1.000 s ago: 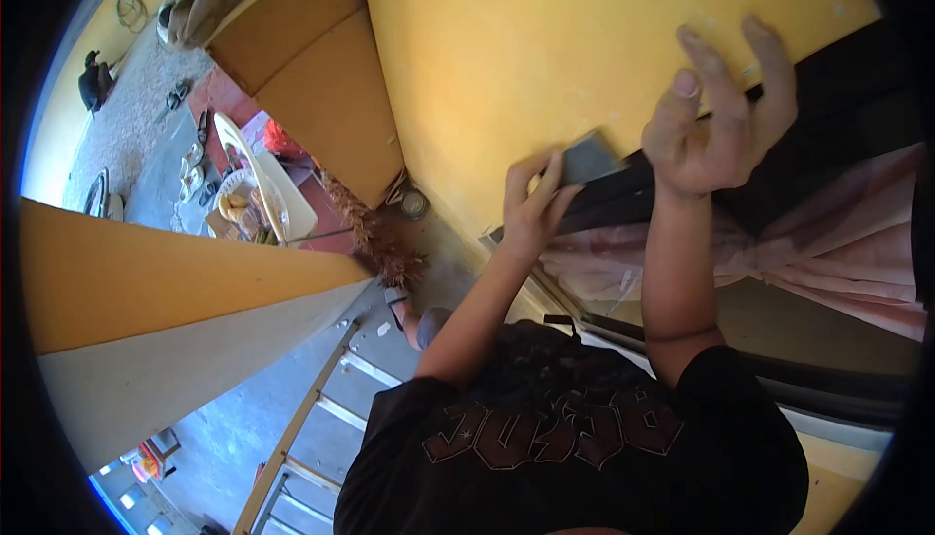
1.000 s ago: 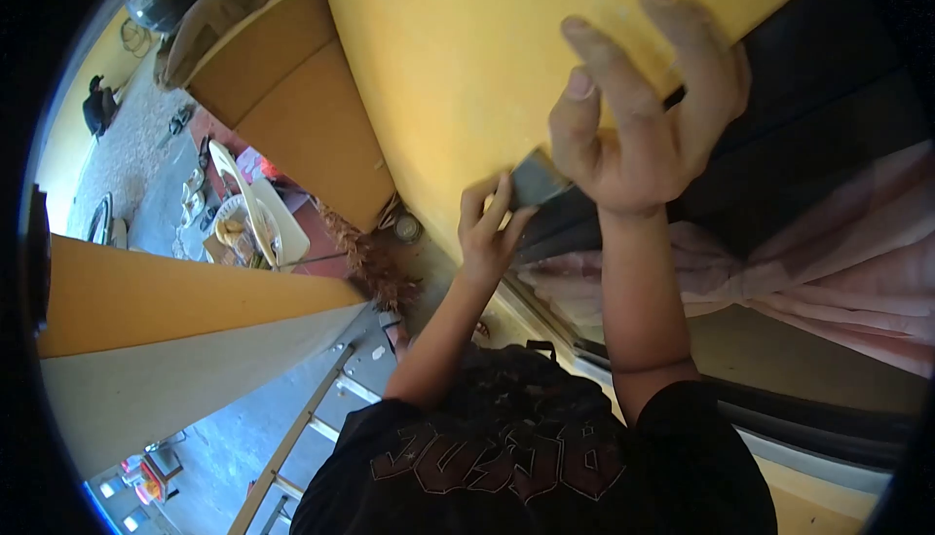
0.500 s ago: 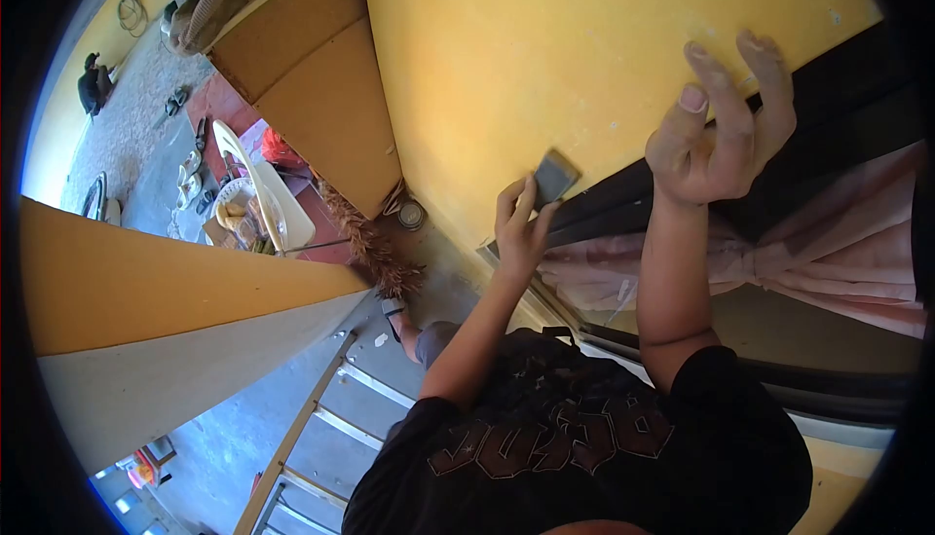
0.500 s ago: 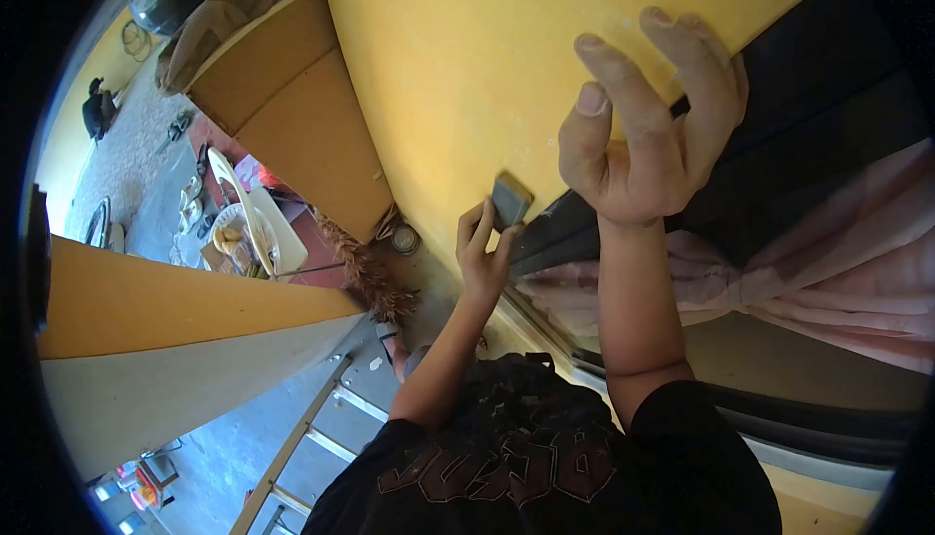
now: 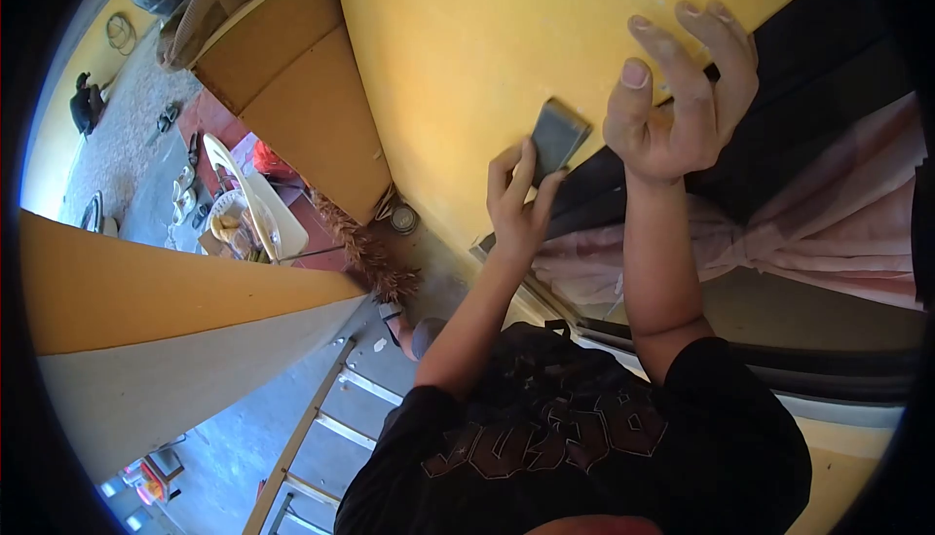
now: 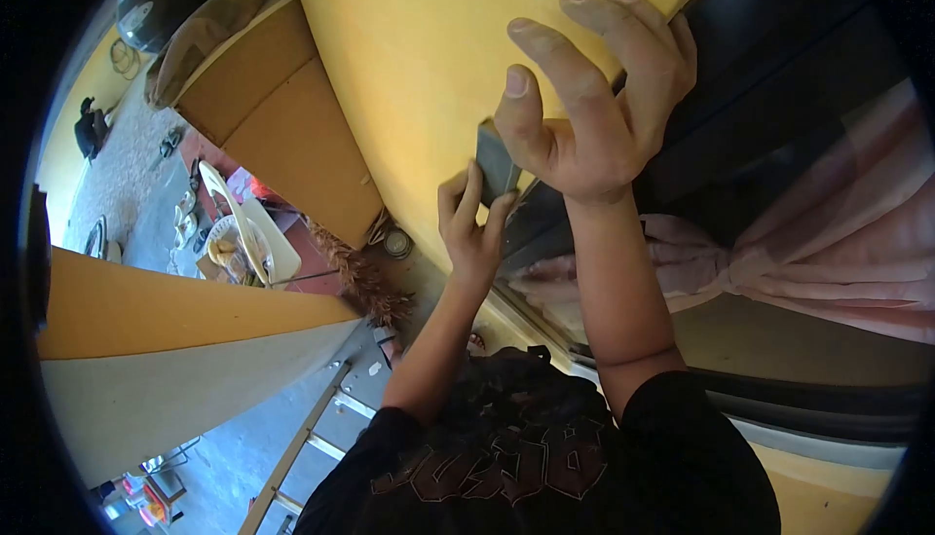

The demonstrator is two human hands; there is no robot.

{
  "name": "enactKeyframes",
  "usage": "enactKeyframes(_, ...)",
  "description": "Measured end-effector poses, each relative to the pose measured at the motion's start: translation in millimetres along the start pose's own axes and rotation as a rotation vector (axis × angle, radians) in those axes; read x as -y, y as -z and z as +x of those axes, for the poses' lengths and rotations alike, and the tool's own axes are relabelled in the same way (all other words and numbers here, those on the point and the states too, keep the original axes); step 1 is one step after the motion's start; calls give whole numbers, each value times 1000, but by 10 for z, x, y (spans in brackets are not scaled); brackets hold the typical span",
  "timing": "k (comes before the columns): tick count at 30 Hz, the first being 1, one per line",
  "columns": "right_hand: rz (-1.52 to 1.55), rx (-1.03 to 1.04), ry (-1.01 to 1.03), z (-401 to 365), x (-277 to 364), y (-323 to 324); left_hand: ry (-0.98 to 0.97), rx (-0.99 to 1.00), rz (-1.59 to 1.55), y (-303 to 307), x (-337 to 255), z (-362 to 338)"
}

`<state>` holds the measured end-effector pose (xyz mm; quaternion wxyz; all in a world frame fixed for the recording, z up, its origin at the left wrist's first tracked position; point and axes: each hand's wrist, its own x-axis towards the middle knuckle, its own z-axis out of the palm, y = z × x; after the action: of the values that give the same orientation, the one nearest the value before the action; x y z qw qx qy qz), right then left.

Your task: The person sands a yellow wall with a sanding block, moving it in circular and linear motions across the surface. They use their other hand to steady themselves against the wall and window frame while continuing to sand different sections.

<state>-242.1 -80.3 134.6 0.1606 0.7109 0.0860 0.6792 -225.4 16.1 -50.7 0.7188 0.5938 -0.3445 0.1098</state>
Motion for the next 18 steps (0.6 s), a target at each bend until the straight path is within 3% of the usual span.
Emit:
enactKeyframes(8, -27, 57, -4, 24, 25, 58, -29, 23, 71, 70, 403, -347)
enactKeyframes(10, -14, 44, -6, 30, 10, 50, -52, 36, 87, 51, 144, -89)
enactKeyframes(12, -3, 37, -20, 3, 14, 7, -204, 82, -3, 41, -58, 163)
enactKeyframes(15, 54, 69, -40, 42, 29, 82, -126, 82, 26, 88, 88, 17)
enactKeyframes(18, 96, 72, -53, 34, 24, 100, 73, 32, 39, 85, 413, -392)
